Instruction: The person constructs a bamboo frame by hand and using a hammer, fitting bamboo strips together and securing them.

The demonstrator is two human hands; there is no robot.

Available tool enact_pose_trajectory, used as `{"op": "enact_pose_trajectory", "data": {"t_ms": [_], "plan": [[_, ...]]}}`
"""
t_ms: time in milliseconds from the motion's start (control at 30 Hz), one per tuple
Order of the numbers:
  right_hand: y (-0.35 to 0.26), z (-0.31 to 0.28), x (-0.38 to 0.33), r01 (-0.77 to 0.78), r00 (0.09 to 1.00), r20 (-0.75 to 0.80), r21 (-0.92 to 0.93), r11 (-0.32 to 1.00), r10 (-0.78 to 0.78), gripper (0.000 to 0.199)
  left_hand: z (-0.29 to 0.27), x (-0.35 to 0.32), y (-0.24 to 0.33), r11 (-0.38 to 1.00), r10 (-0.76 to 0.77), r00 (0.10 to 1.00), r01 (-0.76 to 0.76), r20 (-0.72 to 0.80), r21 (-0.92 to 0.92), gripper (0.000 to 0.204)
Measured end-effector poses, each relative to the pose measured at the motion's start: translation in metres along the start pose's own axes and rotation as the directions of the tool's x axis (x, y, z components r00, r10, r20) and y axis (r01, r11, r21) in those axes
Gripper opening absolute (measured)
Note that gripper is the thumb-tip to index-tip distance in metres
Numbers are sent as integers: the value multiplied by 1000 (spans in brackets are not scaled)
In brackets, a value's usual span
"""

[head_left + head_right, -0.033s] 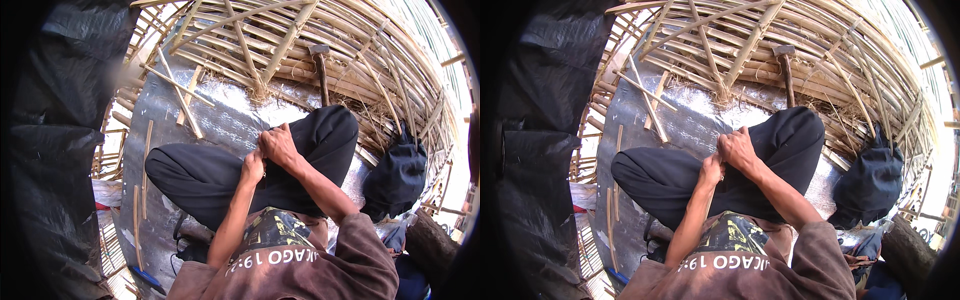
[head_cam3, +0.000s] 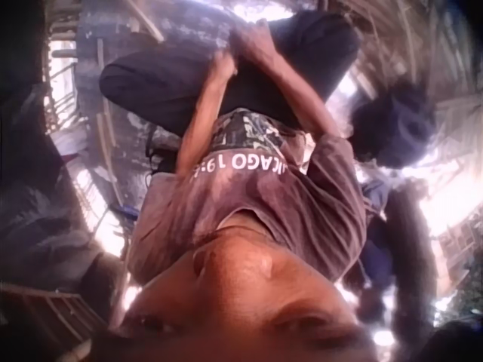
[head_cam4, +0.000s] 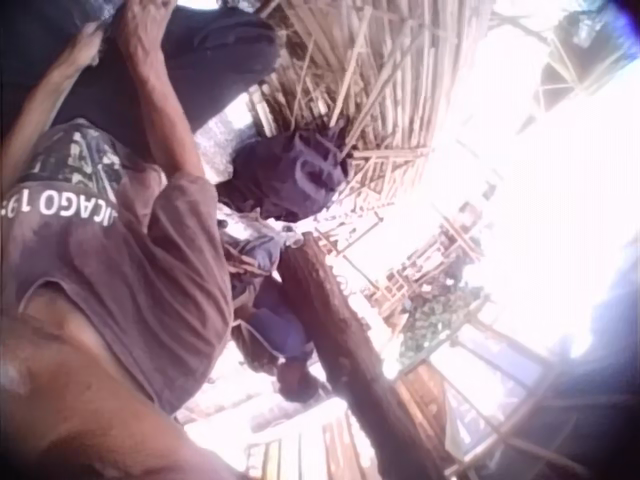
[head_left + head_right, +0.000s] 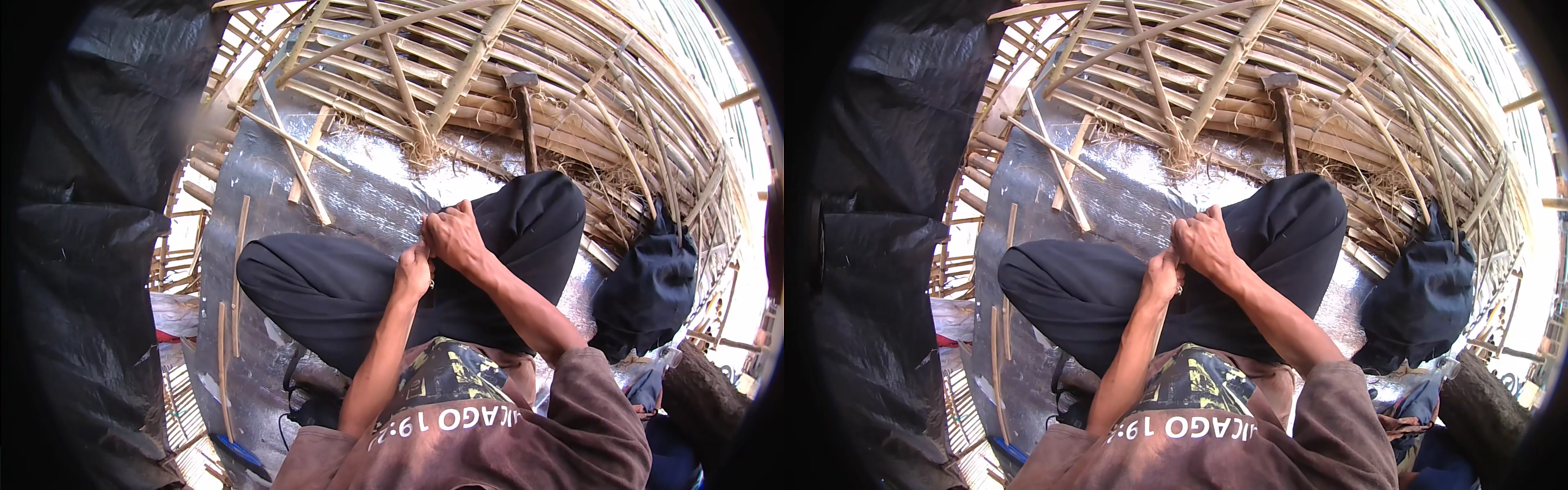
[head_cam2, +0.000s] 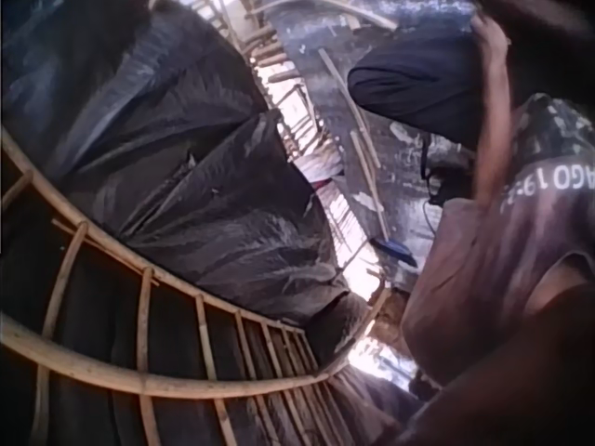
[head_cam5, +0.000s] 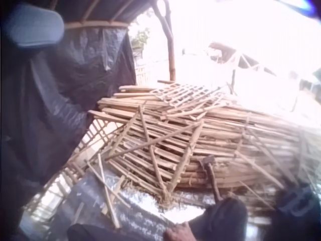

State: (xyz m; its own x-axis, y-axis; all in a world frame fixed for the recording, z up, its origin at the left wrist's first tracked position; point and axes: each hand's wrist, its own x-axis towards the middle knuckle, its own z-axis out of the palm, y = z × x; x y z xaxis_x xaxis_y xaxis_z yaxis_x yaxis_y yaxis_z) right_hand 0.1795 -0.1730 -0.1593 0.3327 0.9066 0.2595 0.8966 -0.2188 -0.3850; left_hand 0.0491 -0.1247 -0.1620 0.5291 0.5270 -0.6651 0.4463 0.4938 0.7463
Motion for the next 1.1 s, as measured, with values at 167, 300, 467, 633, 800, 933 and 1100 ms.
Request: {"op": "enact_pose_trajectory", "data": {"t_ms": [167,300,467,633,800,933,1100], "plan": [[9,1,5,-37,999,35,97,995,34,23,-2,-2,6,999,-29,999,30,18,-23,44],[8,-9,7,-78,990,127,84,993,67,22,1,-8,8,1000,-19,1000,19,21,-6,52],[6,0,-2,-40,987,158,45,998,33,17,-1,1,-2,1000,17,999,-18,34,6,49],[11,-7,10,-75,977,205,72,995,58,19,-1,0,-1,999,-4,1000,3,1,44,50],[5,-15,10,-53,992,118,102,993,41,19,-1,6,-7,996,15,999,-11,-46,86,47],[50,-64,56,-147,966,-154,336,930,208,29,-5,-9,0,981,-143,986,153,88,-118,41],[70,-95,63,-389,823,36,762,517,566,45,-12,-11,17,962,-141,975,177,173,-208,37]]}}
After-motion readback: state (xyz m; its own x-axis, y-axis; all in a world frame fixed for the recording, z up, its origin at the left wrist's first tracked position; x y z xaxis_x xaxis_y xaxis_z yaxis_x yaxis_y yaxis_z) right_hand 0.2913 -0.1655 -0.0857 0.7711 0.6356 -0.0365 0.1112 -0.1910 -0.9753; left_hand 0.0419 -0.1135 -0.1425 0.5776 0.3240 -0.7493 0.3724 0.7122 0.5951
